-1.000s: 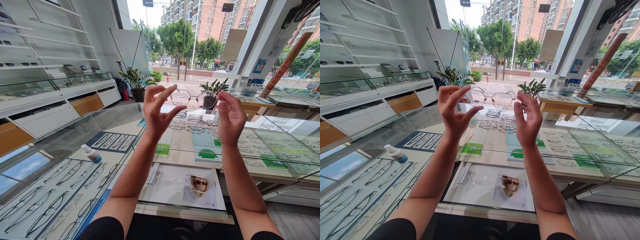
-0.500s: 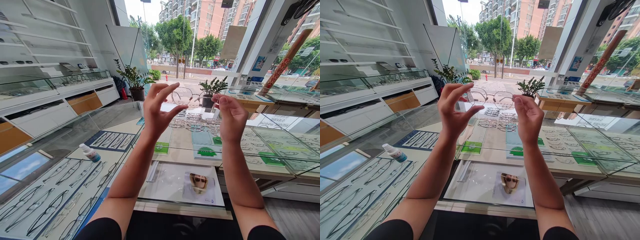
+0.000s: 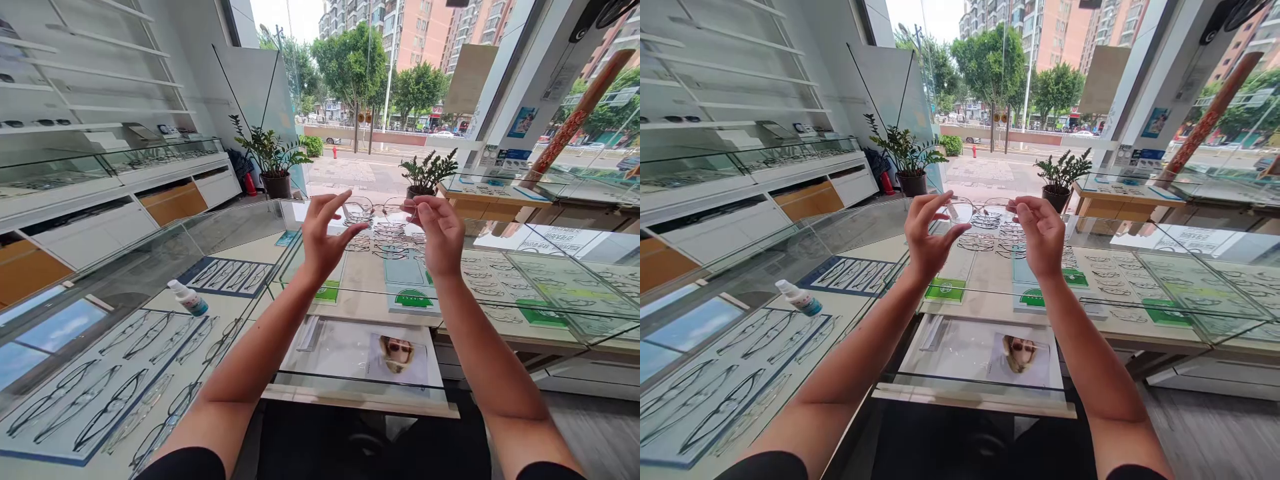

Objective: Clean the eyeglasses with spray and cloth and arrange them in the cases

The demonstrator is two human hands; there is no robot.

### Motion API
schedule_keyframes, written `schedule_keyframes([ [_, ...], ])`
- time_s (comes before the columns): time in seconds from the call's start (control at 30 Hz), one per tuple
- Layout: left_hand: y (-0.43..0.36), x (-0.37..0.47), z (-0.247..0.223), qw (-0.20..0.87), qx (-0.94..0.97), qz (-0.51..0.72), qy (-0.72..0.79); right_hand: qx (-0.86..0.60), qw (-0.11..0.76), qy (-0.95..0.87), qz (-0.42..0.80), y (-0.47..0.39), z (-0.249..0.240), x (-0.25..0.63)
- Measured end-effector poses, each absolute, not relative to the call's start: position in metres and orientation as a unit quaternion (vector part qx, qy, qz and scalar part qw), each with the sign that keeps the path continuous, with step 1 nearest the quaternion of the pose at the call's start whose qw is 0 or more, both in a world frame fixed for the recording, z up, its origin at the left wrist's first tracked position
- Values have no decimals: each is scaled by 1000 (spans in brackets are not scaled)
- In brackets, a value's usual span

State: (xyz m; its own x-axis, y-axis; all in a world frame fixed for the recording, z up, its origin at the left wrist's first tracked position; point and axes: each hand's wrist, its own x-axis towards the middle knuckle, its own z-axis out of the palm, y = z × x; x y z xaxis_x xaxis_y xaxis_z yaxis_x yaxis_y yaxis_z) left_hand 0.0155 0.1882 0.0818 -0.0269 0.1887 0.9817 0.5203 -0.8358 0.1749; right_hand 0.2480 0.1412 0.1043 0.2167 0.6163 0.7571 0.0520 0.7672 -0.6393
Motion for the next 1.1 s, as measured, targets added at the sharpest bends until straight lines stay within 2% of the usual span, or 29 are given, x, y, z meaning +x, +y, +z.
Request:
schedule_keyframes([
  [0.27, 189, 26, 12, 92, -686, -650, -314, -279, 729, -500, 375, 150, 40, 249],
  [0.47, 191, 27, -8, 55, -698, -626, -344, -300, 729, -457, 412, 153, 19, 248],
  [0.67, 189, 31, -13, 64, -703, -628, -328, -306, 741, -448, 396, 158, 10, 251],
  [0.97, 187, 36, -16, -56, -680, -652, -332, -332, 725, -465, 384, 156, 8, 249],
  [1.03, 187, 36, -16, -58, -684, -649, -327, -346, 726, -497, 325, 152, 13, 250],
  [1.1, 186, 36, -15, -32, -699, -637, -324, -366, 708, -569, 204, 146, 21, 253],
])
